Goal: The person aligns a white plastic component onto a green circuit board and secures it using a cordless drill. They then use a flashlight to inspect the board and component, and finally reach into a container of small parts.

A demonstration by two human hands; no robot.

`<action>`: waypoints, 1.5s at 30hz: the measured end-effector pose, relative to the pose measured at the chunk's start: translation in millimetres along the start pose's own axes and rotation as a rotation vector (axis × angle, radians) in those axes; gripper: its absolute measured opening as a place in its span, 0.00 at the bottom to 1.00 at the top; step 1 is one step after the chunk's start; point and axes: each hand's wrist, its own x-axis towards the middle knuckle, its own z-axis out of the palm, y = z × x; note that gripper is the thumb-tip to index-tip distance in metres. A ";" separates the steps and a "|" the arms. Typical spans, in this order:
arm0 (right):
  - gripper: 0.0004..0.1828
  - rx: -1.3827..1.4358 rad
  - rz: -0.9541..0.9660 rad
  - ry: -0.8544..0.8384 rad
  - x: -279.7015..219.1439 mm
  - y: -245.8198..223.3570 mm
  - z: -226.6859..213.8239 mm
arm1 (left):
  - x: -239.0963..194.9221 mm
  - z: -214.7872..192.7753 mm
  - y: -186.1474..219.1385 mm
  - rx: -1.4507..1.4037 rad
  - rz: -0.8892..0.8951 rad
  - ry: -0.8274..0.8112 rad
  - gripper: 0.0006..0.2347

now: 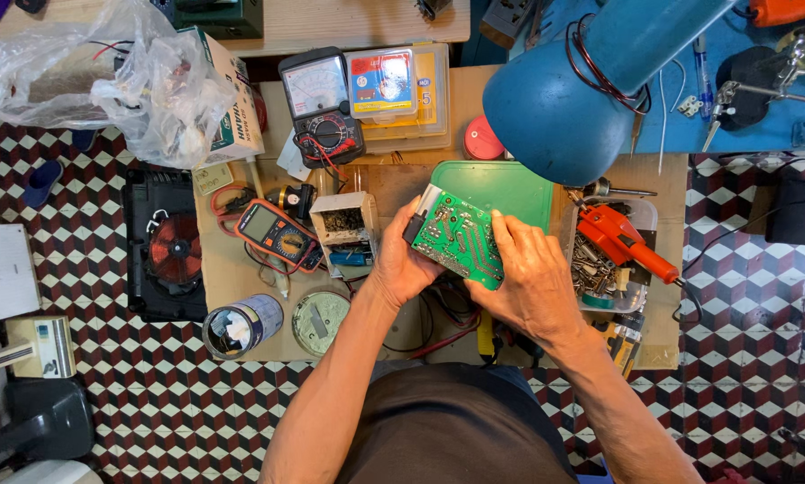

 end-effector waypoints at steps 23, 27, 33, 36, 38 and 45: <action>0.51 -0.120 -0.068 0.097 -14.9 -27.3 -3.6 | -14.4 -5.6 -9.8 -0.173 0.027 -0.155 0.21; 0.51 -0.143 -0.069 0.105 -20.1 -30.3 -2.5 | -13.3 -10.9 -11.7 -0.155 0.016 -0.146 0.22; 0.51 -0.144 -0.073 0.105 -20.7 -29.9 -1.6 | -13.4 -14.6 -12.8 -0.139 0.017 -0.127 0.23; 0.50 -0.141 -0.074 0.125 -21.0 -30.7 -1.8 | -13.1 -14.6 -12.2 -0.140 0.017 -0.121 0.23; 0.49 -0.149 -0.079 0.148 -22.3 -31.9 -1.9 | -13.4 -14.1 -11.9 -0.137 0.012 -0.123 0.23; 0.47 -0.187 -0.096 0.175 -33.1 -33.6 -1.0 | -20.1 -10.9 -12.6 -0.135 -0.007 -0.149 0.25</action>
